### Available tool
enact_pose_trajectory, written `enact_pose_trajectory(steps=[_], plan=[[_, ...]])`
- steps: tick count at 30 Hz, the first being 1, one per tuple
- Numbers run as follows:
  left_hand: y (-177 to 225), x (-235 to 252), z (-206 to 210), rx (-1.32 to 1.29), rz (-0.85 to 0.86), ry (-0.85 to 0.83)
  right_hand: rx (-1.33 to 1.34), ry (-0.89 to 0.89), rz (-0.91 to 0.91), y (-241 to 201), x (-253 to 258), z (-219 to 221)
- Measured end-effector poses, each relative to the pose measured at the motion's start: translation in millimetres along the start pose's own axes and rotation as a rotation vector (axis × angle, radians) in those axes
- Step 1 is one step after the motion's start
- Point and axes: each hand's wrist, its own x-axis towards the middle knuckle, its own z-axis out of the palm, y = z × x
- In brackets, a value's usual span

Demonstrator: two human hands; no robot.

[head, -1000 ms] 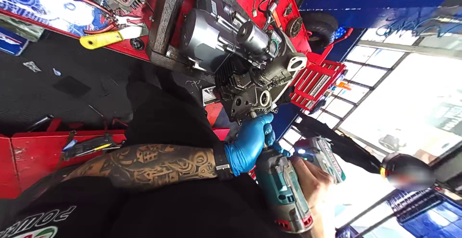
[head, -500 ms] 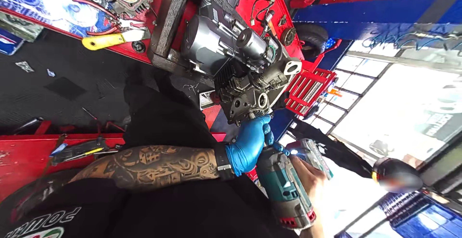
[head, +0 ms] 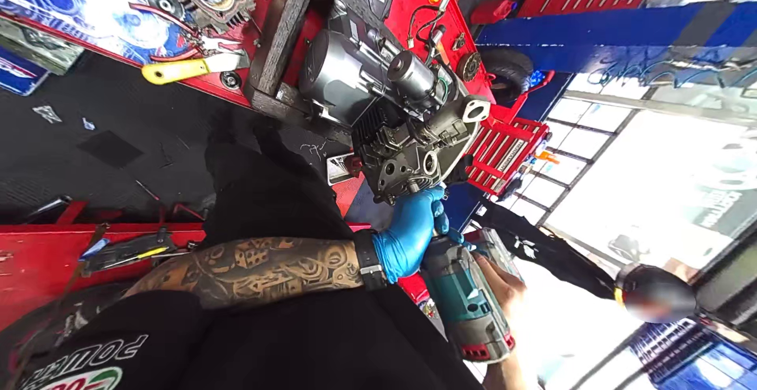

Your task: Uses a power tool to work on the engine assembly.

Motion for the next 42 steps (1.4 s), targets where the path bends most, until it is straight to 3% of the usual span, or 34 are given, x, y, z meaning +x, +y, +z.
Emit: enact_pose_trajectory(steps=[4,7,10,13,15,16,17,18,20,21,25,28,29,30,31,32,35,36,38,39,41,42], plan=[[-10,-11,8,0.151,0.050,-0.033,0.016,0.060,0.032,-2,-11,-6],[-15,-12,17,0.155,-0.017,-0.039,0.069,0.088,0.108,0,-23,-7],[-16,-9,21,0.220,-0.053,0.023,0.217,0.017,0.329,-14,-20,-16],[-20,2,18,0.307,-0.061,0.059,0.336,0.009,0.428,-21,-15,-19],[-32,15,0,0.224,0.039,-0.106,0.333,0.048,0.407,-6,-27,-4],[-44,31,-21,0.126,0.130,-0.329,0.340,0.043,0.411,-3,-27,-2],[-48,37,-27,0.073,0.176,-0.445,0.335,0.017,0.411,-1,-26,-2],[-38,23,-13,0.078,0.143,-0.346,0.341,-0.013,0.415,-3,-22,-5],[2,-15,52,0.266,-0.056,0.175,0.351,-0.020,0.352,-2,-15,-4],[12,-20,65,0.312,-0.109,0.257,0.349,-0.009,0.308,2,-16,1],[0,4,31,0.226,-0.047,0.013,0.337,-0.073,0.277,14,-15,4],[4,1,48,0.266,-0.102,0.179,0.269,-0.059,0.257,35,-28,18],[-2,5,41,0.250,-0.074,0.142,0.250,-0.105,0.319,27,-19,10],[-17,18,19,0.201,0.006,0.005,0.221,-0.148,0.380,20,-12,5],[-38,39,-12,0.130,0.086,-0.188,0.183,-0.096,0.343,25,-16,11],[-50,53,-28,0.116,0.119,-0.268,0.154,-0.036,0.273,32,-21,18],[-34,37,-7,0.147,0.116,-0.169,0.134,-0.033,0.228,30,-14,12],[-27,37,-12,0.126,0.165,-0.373,0.163,-0.056,0.258,25,-10,8],[-1,6,44,0.272,-0.008,0.158,0.260,-0.039,0.336,20,-9,10],[-2,8,45,0.312,-0.039,0.193,0.294,-0.012,0.347,25,-15,18],[-38,40,-13,0.204,0.081,-0.173,0.329,0.013,0.376,27,-23,26],[-55,58,-33,0.192,0.101,-0.241,0.323,0.015,0.383,22,-20,23]])
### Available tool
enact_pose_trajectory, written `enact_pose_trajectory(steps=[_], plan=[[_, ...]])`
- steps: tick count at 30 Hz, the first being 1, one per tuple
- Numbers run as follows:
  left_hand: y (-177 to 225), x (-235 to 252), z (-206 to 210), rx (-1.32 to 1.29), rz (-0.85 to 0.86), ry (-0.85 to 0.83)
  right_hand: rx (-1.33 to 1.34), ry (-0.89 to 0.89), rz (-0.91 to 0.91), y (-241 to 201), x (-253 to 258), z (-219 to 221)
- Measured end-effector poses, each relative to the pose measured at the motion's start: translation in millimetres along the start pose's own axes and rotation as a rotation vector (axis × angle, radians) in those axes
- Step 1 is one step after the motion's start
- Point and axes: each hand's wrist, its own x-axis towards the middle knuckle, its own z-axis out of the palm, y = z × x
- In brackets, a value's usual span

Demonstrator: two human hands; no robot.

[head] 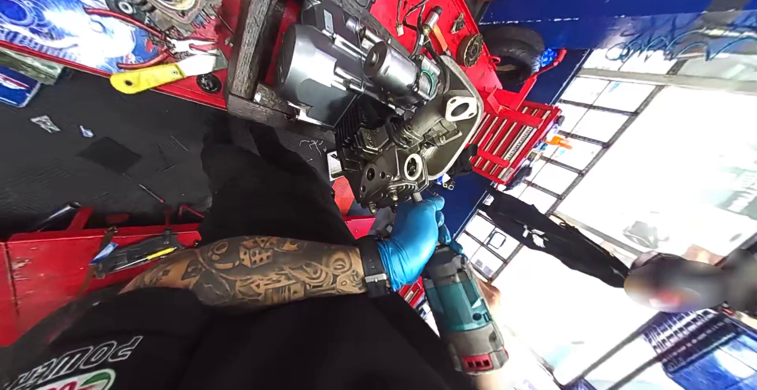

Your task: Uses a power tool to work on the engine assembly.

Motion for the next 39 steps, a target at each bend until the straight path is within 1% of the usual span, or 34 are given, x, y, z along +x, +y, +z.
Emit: enact_pose_trajectory(steps=[1,3,6,8,9,10,11,12,13,14,15,17,18,19,22,25,26,27,29,30,33,34,35,37,38,39], plan=[[-13,6,-8,0.027,-0.003,0.013,-0.016,-0.006,0.009,-8,2,-3],[-20,11,-7,0.095,-0.018,0.120,-0.051,-0.013,0.013,-18,6,-11],[-9,10,9,0.094,-0.100,0.245,-0.055,-0.031,-0.088,-1,4,-15],[3,5,29,0.020,-0.152,0.322,-0.026,-0.029,-0.102,12,0,-13],[-6,3,20,-0.071,-0.078,0.192,0.012,-0.021,-0.070,17,-2,-11],[-14,1,9,-0.164,0.013,0.000,0.079,0.023,-0.041,19,-5,-8],[-11,-6,9,-0.220,0.069,-0.134,0.143,0.123,-0.044,22,-9,-1],[8,-24,26,-0.205,0.050,-0.090,0.151,0.066,0.110,2,-10,-9],[41,-47,66,-0.082,-0.090,0.224,0.118,0.022,0.158,-12,-11,-14],[60,-57,84,0.029,-0.204,0.392,0.090,-0.008,0.152,-21,-13,-16],[63,-61,80,0.080,-0.233,0.411,0.083,-0.037,0.137,-26,-15,-14],[42,-62,39,0.057,-0.148,0.324,0.047,-0.087,0.024,-21,-21,-4],[37,-64,26,0.027,-0.123,0.316,0.053,-0.127,-0.008,-16,-26,2],[35,-65,20,-0.004,-0.114,0.333,0.064,-0.142,-0.014,-14,-30,9],[39,-65,9,-0.024,-0.116,0.369,0.047,-0.099,-0.125,-6,-38,28],[44,-61,1,-0.025,-0.116,0.358,0.092,-0.085,-0.016,-30,-34,32],[46,-60,-1,-0.021,-0.117,0.349,0.102,-0.068,-0.035,-32,-34,35],[47,-59,-3,-0.017,-0.121,0.333,0.088,-0.079,-0.040,-40,-32,33],[49,-57,-7,-0.025,-0.124,0.289,0.061,-0.177,0.045,-73,-23,18],[49,-56,-9,-0.041,-0.119,0.255,0.015,-0.182,0.028,-74,-23,17],[48,-55,-12,-0.122,-0.101,0.179,-0.140,-0.155,-0.038,-62,-27,23],[49,-55,-12,-0.145,-0.103,0.176,-0.204,-0.063,-0.138,-45,-30,33],[50,-56,-11,-0.158,-0.114,0.182,-0.217,-0.021,-0.164,-40,-29,35],[52,-58,-10,-0.169,-0.143,0.191,-0.206,-0.098,-0.078,-55,-24,27],[52,-58,-9,-0.180,-0.144,0.192,-0.208,-0.056,-0.101,-47,-25,31],[51,-57,-9,-0.188,-0.138,0.196,-0.224,0.025,-0.173,-29,-29,39]])
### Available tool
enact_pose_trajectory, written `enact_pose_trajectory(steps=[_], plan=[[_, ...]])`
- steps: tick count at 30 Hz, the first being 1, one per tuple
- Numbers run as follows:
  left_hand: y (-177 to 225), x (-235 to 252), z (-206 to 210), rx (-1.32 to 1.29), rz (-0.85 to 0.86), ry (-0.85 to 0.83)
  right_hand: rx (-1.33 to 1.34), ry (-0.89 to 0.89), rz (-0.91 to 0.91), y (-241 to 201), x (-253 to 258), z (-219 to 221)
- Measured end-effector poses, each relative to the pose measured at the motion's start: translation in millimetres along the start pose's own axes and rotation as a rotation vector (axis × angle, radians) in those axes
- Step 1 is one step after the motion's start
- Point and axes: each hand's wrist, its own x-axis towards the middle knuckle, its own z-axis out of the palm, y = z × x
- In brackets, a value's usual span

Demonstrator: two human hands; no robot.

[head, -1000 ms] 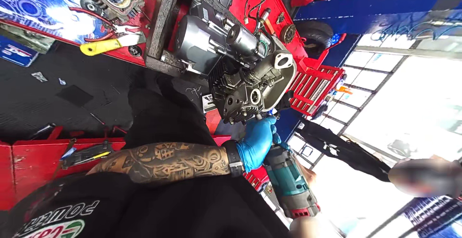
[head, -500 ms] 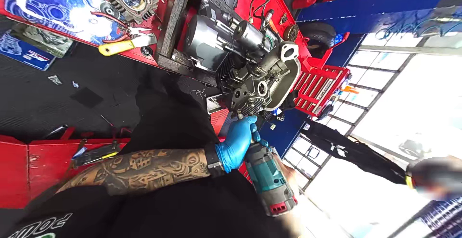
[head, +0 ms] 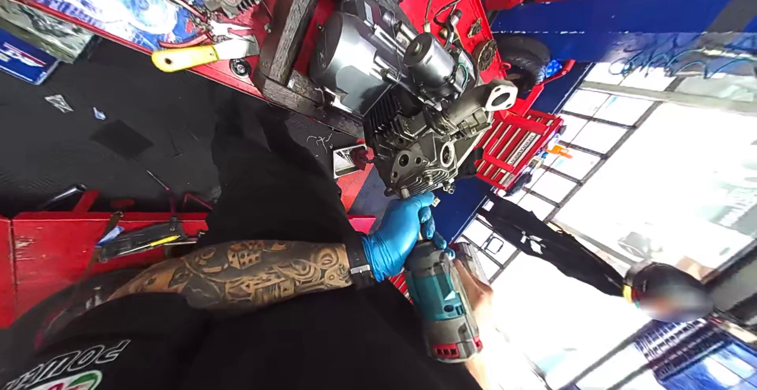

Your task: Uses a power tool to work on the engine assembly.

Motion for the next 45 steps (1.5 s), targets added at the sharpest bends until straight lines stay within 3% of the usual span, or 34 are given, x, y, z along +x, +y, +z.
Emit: enact_pose_trajectory(steps=[4,7,11,16,20,26,33,37,40,45], plan=[[-3,3,0,0.011,0.019,0.015,0.011,-0.105,0.076,-17,11,-17],[0,1,3,0.028,0.012,0.029,0.010,0.003,-0.051,7,2,0],[0,1,3,0.037,0.007,0.052,0.039,-0.127,0.144,-27,19,-24],[-2,1,2,0.025,0.012,0.034,-0.058,0.034,-0.152,27,-1,6],[-1,1,2,0.031,0.020,0.055,0.068,-0.121,0.096,-16,15,-17],[-3,1,2,0.026,0.028,0.031,-0.094,0.030,-0.190,33,-1,5],[-7,4,3,0.056,0.036,0.064,0.015,-0.025,-0.084,6,11,-15],[-11,5,2,0.070,0.061,0.076,-0.036,0.029,-0.268,52,-1,7],[-6,0,9,0.096,0.029,0.119,-0.054,-0.021,-0.239,45,-3,-1],[-1,-9,3,0.120,-0.011,0.091,-0.065,0.042,-0.283,30,-11,-3]])
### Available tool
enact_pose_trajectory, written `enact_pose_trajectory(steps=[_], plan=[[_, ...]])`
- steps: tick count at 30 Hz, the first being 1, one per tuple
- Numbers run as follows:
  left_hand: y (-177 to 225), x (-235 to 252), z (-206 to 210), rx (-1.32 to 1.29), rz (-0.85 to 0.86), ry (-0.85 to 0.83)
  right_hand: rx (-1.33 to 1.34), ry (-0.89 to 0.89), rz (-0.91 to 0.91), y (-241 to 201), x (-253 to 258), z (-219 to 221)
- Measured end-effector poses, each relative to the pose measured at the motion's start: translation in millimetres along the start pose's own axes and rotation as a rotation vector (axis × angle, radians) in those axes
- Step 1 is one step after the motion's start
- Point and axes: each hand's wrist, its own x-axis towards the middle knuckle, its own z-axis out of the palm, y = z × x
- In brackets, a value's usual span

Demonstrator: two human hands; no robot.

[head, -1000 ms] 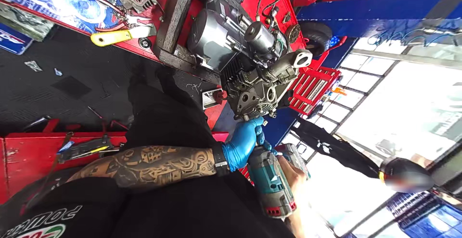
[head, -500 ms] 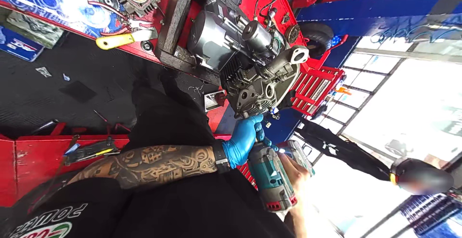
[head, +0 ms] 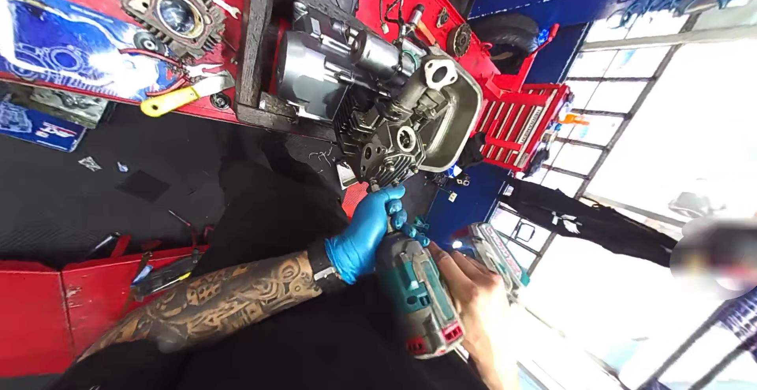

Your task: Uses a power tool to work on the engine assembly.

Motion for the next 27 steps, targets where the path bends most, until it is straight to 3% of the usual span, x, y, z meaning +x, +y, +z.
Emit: enact_pose_trajectory(steps=[4,7,11,14,17,18,21,23,27], plan=[[-20,-7,4,0.071,0.056,0.039,0.121,-0.005,0.044,12,-20,10],[-28,7,14,0.141,-0.010,0.068,0.178,0.043,0.158,15,-35,19],[-30,29,24,0.189,-0.034,0.106,0.352,-0.042,0.386,-7,-7,-9],[-27,35,25,0.209,-0.023,0.113,0.384,0.071,0.320,3,-7,7],[-28,37,25,0.146,-0.010,0.087,0.409,-0.156,0.502,-12,14,-25],[-28,38,23,0.102,-0.004,0.035,0.382,-0.190,0.497,-12,16,-29],[-31,43,12,-0.035,-0.018,-0.175,0.080,-0.037,0.211,21,-16,7],[-32,48,7,-0.088,-0.028,-0.247,-0.069,-0.027,0.113,37,-17,12],[-32,47,15,-0.082,-0.012,-0.128,-0.081,-0.028,0.035,55,-4,9]])
